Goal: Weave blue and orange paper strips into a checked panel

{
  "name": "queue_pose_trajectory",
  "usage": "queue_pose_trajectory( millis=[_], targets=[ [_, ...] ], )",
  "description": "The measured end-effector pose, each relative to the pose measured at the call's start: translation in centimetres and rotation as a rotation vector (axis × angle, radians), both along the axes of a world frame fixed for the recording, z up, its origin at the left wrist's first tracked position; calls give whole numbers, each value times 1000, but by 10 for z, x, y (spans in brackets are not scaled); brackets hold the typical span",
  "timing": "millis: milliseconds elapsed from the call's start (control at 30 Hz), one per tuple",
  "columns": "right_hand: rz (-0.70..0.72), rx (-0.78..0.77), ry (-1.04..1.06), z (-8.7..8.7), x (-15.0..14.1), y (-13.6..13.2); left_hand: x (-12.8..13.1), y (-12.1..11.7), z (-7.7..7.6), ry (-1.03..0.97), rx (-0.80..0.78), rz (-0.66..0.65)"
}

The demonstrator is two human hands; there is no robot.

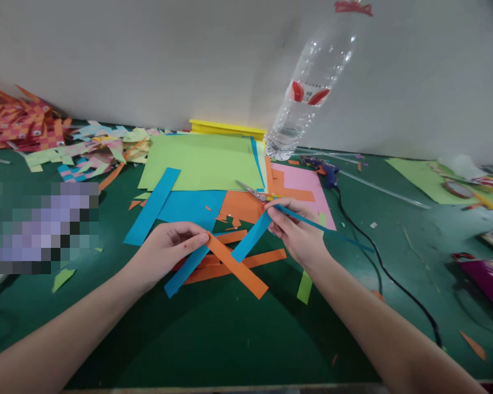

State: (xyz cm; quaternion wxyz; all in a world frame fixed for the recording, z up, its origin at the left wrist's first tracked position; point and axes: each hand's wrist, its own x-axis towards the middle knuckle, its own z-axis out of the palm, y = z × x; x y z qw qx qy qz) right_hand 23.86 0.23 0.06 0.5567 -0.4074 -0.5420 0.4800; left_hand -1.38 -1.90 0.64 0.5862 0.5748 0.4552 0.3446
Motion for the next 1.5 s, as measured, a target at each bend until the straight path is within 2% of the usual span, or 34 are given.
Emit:
queue_pose_trajectory(
  millis=[200,433,867,1033,1200,1367,1500],
  targets=[
    [6,-12,15,1,-3,0,-1,1,-5,-109,-133,35],
    [-57,-132,249,4,0,6,1,1,-4,-229,-198,53],
    [137,-133,-20,9,-6,-7,2,1,-5,-232,-248,74],
    [211,-94,-126,12,-13,-16,7,-2,-2,-131,-216,123],
    [182,-74,-222,13,-18,-23,12,-6,4,-70,-196,71],
    [254,-100,-200,12,-25,-28,15,-7,4,-36,-175,0],
    [273,-57,-209,11,-29,-31,16,-6,3,6,-111,-39]
  ],
)
